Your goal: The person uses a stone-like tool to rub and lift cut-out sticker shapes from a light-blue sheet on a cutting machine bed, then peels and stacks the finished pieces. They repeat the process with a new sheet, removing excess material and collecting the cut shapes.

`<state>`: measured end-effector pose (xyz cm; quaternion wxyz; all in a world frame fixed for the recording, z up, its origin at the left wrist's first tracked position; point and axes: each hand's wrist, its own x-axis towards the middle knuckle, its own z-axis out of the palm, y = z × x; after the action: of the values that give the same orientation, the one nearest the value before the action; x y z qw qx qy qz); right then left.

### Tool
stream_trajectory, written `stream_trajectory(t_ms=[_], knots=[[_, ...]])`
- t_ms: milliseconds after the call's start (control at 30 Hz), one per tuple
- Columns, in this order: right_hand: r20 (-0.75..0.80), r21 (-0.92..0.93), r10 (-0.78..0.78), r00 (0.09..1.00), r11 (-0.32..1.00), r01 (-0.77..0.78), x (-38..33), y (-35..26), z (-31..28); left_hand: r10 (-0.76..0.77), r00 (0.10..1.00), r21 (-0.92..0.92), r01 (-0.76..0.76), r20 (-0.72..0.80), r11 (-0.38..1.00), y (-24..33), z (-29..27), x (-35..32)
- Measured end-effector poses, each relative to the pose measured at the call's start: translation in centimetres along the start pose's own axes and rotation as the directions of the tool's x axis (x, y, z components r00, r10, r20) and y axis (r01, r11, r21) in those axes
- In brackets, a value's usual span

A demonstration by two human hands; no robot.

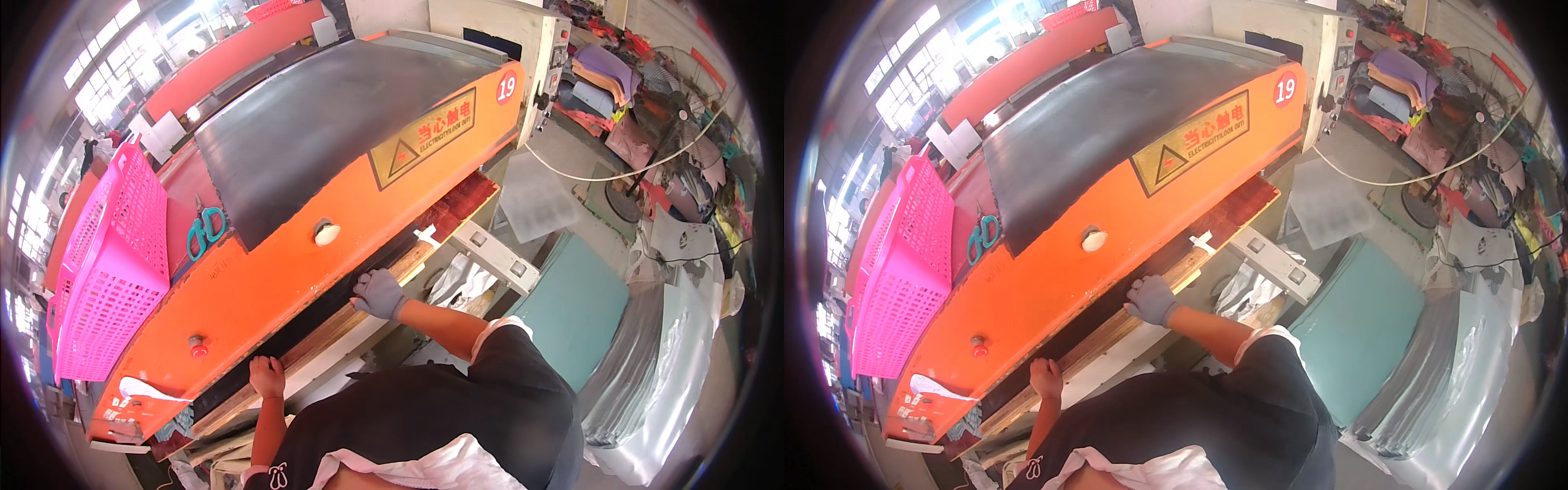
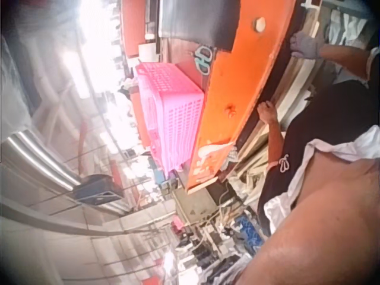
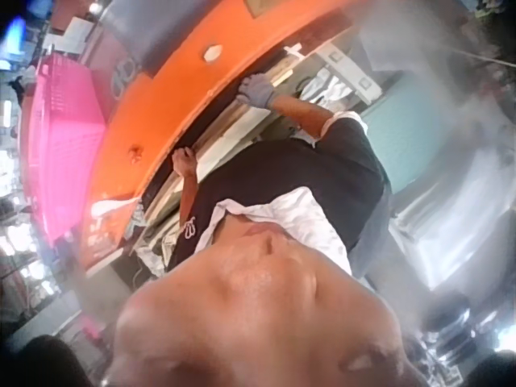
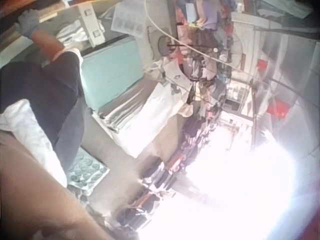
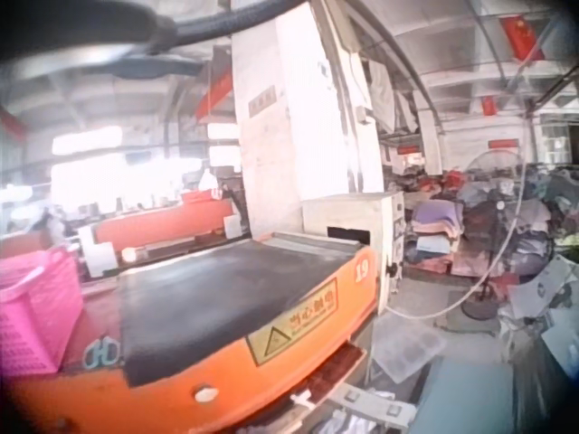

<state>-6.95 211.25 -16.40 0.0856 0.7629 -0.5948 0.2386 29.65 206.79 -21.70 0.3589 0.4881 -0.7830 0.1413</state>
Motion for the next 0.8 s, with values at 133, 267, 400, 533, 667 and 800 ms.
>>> stream_trajectory(t_ms=[133,267,400,533,667,800], knots=[[-0.131,-0.026,-0.044,0.99,0.999,0.041,-0.4,-0.3,1.1,0.013,1.0,0.028,-0.014,0.005,1.0,-0.8,0.0,-0.1],[-0.059,-0.041,-0.009,0.998,0.999,0.007,-0.7,-0.7,1.0,-0.159,0.985,-0.071,0.163,0.068,0.984,-1.8,0.5,0.2],[0.025,-0.063,0.062,0.998,0.996,-0.06,-1.0,-1.2,0.8,-0.179,0.978,-0.1,0.189,0.105,0.977,-1.7,0.6,0.0],[0.018,-0.11,0.107,0.994,0.988,-0.105,-3.6,-2.0,1.0,-0.181,0.975,-0.111,0.195,0.126,0.974,0.1,-0.9,-2.2],[-0.18,0.007,0.039,0.983,0.999,-0.039,-10.1,-3.4,0.9,-0.214,0.944,-0.015,0.225,0.249,0.974,3.1,-4.3,-6.6],[-0.346,0.028,0.038,0.938,0.999,-0.031,-17.3,-6.0,-1.0,-0.316,0.849,0.013,0.343,0.424,0.939,7.1,-8.4,-11.6]])
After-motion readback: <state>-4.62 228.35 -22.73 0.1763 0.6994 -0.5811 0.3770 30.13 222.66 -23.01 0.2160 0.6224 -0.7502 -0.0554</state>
